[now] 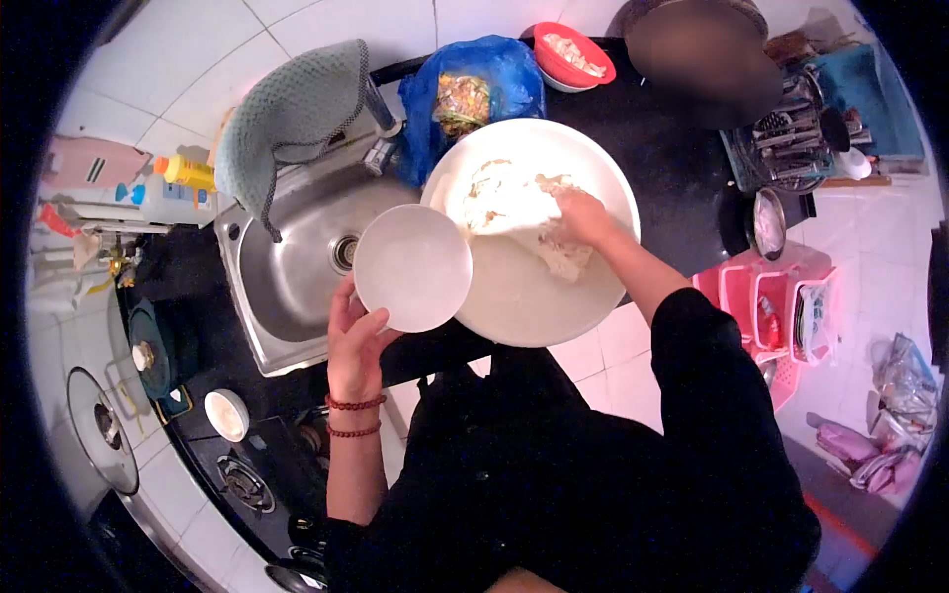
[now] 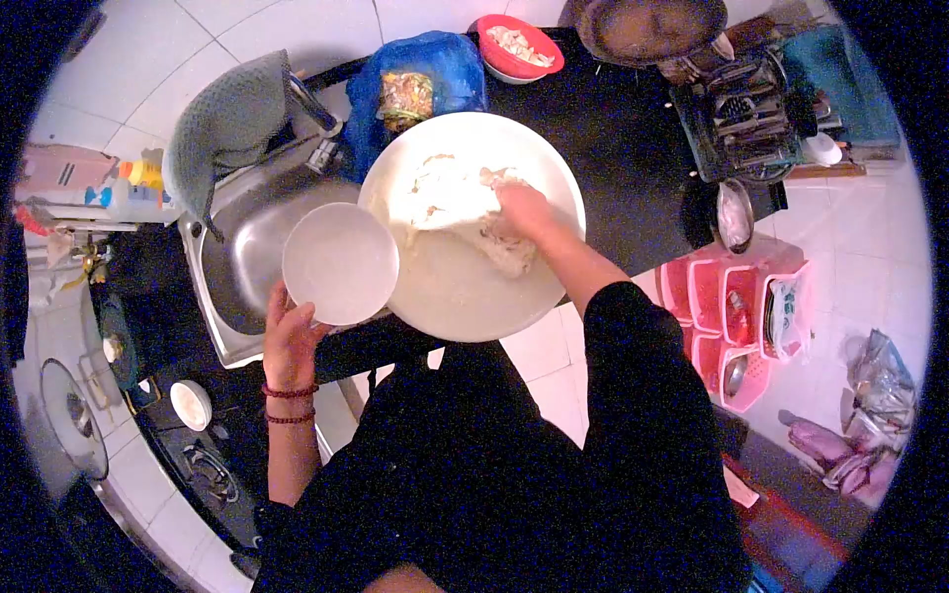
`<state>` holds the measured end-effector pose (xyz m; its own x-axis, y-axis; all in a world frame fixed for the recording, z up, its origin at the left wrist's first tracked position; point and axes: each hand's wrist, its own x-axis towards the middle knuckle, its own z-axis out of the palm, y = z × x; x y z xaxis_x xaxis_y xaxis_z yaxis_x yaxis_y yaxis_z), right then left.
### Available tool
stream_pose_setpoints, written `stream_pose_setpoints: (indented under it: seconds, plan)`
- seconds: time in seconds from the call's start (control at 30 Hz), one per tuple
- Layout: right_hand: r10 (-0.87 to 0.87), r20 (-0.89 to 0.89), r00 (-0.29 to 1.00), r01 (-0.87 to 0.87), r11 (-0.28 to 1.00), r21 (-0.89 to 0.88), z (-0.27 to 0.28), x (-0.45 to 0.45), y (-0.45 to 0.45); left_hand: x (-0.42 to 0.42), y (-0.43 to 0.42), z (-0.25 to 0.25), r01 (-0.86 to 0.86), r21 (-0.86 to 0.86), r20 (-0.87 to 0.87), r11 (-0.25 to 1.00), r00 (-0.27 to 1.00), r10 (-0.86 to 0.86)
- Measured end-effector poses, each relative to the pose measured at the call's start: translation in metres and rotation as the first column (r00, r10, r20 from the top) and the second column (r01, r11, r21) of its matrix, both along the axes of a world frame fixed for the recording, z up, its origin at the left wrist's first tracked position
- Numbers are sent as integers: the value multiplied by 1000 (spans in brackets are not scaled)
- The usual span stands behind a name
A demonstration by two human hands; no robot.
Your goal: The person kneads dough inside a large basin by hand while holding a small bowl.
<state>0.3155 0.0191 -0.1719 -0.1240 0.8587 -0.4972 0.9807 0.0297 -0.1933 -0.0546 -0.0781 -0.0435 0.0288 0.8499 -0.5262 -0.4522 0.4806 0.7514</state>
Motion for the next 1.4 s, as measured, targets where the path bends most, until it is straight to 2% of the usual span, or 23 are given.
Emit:
stream_pose_setpoints:
  seconds: [0.03, 0.07, 0.1, 0.13, 0.2, 0.27, 0.43, 0.5, 0.6, 0.67, 0.77, 0.8, 0.83, 0.9, 0.93, 1.0, 1.1, 1.17, 1.2, 1.23, 1.3, 1.33, 1.4]
  plan:
    - [-9, -2, 1000, 9, 1000, 3, -2, -3, -8, -1, -1, 0, 16, 11, -7, 1000, 1000, -15]
    - [-166, -208, 964, 182, 982, 57, -2, -6, -17, 0, 0, 0, 31, 27, -9, 999, 999, -31]
    - [-293, -407, 865, 352, 933, 76, -2, -10, -26, 0, 0, -2, 39, 34, -2, 999, 999, -38]
    - [-514, -505, 693, 541, 834, -107, -13, -24, -40, -2, -1, -3, 40, 32, 31, 999, 999, -41]
    - [-538, -556, 633, 629, 777, -36, -50, -69, -67, -5, -2, -4, 68, 24, 60, 997, 996, -69]
    - [-227, -575, 786, 370, 918, 144, -21, -106, -82, -3, 0, 1, 82, 43, 47, 996, 995, -84]
    - [-128, -379, 916, 155, 987, 41, 5, -60, -77, 3, 3, 4, 53, 78, 61, 996, 996, -58]
    - [-435, -680, 591, 480, 866, -137, -9, -26, -74, 2, 3, 4, 97, 76, 36, 992, 994, -100]
    - [-352, -656, 668, 522, 849, 76, -71, 7, -30, 3, 4, 4, 131, 51, -25, 990, 991, -130]
    - [-499, -855, 137, 675, 679, -288, -63, -1, 8, 10, 3, 3, 84, 36, -31, 996, 996, -83]
    - [-502, -863, -58, 647, 640, -415, -69, -13, 12, 17, 1, 1, 43, 7, -33, 999, 999, -42]
    - [-686, -727, 30, 666, 556, -498, -54, -15, 0, 17, 2, 1, 47, 1, -19, 999, 999, -47]
    - [-691, -722, 30, 669, 551, -499, -66, -16, -20, 17, 2, -2, 51, -5, -15, 999, 999, -51]
    - [-643, -674, 363, 624, 705, -337, -86, -17, -55, 19, 4, -7, 58, 11, 40, 998, 998, -58]
    - [-580, -598, 553, 480, 809, -340, -73, -15, -65, 20, 7, -7, 50, 24, 51, 998, 997, -51]
    - [-476, -506, 719, 323, 874, -363, -50, -14, -69, 21, 8, -4, 76, 38, 36, 996, 996, -78]
    - [-312, -483, 818, 227, 947, -228, -65, -4, -32, 22, 10, 1, 73, 41, 18, 996, 997, -74]
    - [-337, -601, 725, 371, 926, -71, -88, 7, 16, 25, 10, 6, 66, 41, 10, 997, 998, -67]
    - [-441, -721, 534, 529, 840, -122, -82, 4, 33, 26, 11, 7, 66, 44, 3, 997, 998, -66]
    - [-444, -726, 526, 525, 841, -134, -84, 0, 33, 27, 11, 5, 64, 37, -10, 997, 998, -63]
    - [-479, -867, 140, 595, 740, -313, -84, -7, 21, 25, 10, 4, 62, 30, -45, 998, 997, -61]
    - [-631, -715, 299, 630, 694, -349, -77, -9, 9, 26, 11, 3, 61, 27, -38, 998, 997, -60]
    - [-506, -625, 594, 488, 845, -220, -69, -14, -34, 26, 14, 4, 47, 10, 15, 999, 999, -47]
